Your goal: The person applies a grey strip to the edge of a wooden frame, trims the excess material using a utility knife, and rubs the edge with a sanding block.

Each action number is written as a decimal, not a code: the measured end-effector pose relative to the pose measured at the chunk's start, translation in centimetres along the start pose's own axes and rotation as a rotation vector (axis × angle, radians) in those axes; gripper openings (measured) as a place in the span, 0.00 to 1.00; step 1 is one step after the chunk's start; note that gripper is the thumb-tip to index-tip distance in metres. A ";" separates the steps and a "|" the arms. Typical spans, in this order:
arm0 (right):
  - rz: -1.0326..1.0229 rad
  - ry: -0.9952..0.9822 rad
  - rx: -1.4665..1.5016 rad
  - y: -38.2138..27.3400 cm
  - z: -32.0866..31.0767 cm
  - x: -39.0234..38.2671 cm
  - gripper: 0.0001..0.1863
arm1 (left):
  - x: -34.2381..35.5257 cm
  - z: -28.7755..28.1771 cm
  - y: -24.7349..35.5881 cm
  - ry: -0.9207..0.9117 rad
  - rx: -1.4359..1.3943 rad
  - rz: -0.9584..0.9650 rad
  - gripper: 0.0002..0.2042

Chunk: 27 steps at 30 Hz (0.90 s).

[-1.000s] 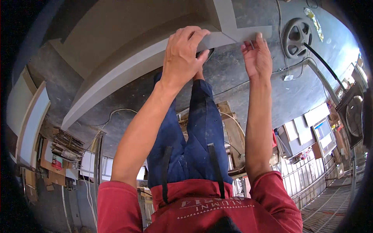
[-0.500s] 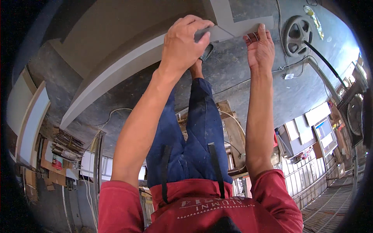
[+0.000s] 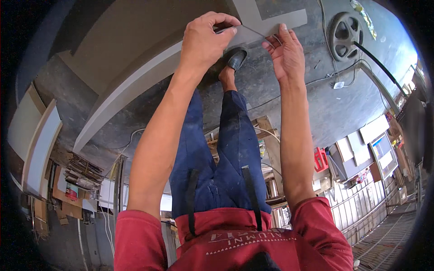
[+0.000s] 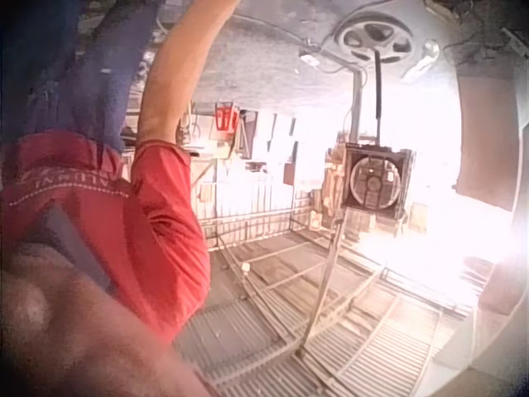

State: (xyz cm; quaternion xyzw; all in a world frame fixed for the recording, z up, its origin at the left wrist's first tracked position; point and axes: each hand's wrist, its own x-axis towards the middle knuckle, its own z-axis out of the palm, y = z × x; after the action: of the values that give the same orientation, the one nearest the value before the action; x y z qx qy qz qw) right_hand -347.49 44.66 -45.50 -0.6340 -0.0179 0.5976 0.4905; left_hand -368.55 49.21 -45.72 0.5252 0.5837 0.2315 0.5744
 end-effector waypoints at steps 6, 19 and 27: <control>0.005 -0.016 -0.012 1.1 0.1 -1.4 0.11 | -0.2 -0.1 -0.1 -0.004 0.063 0.032 0.10; -0.056 0.003 -0.066 1.9 0.4 -2.0 0.10 | 0.0 0.2 -0.6 0.008 0.054 0.061 0.10; -0.067 -0.013 -0.022 2.2 0.0 -1.7 0.09 | 0.1 0.5 -0.7 0.006 0.021 0.064 0.10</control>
State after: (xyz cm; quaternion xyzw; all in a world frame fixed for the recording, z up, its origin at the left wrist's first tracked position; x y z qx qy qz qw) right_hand -349.26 42.47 -45.65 -0.6343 -0.0490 0.5848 0.5033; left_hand -368.32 48.88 -46.46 0.5487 0.5708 0.2453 0.5594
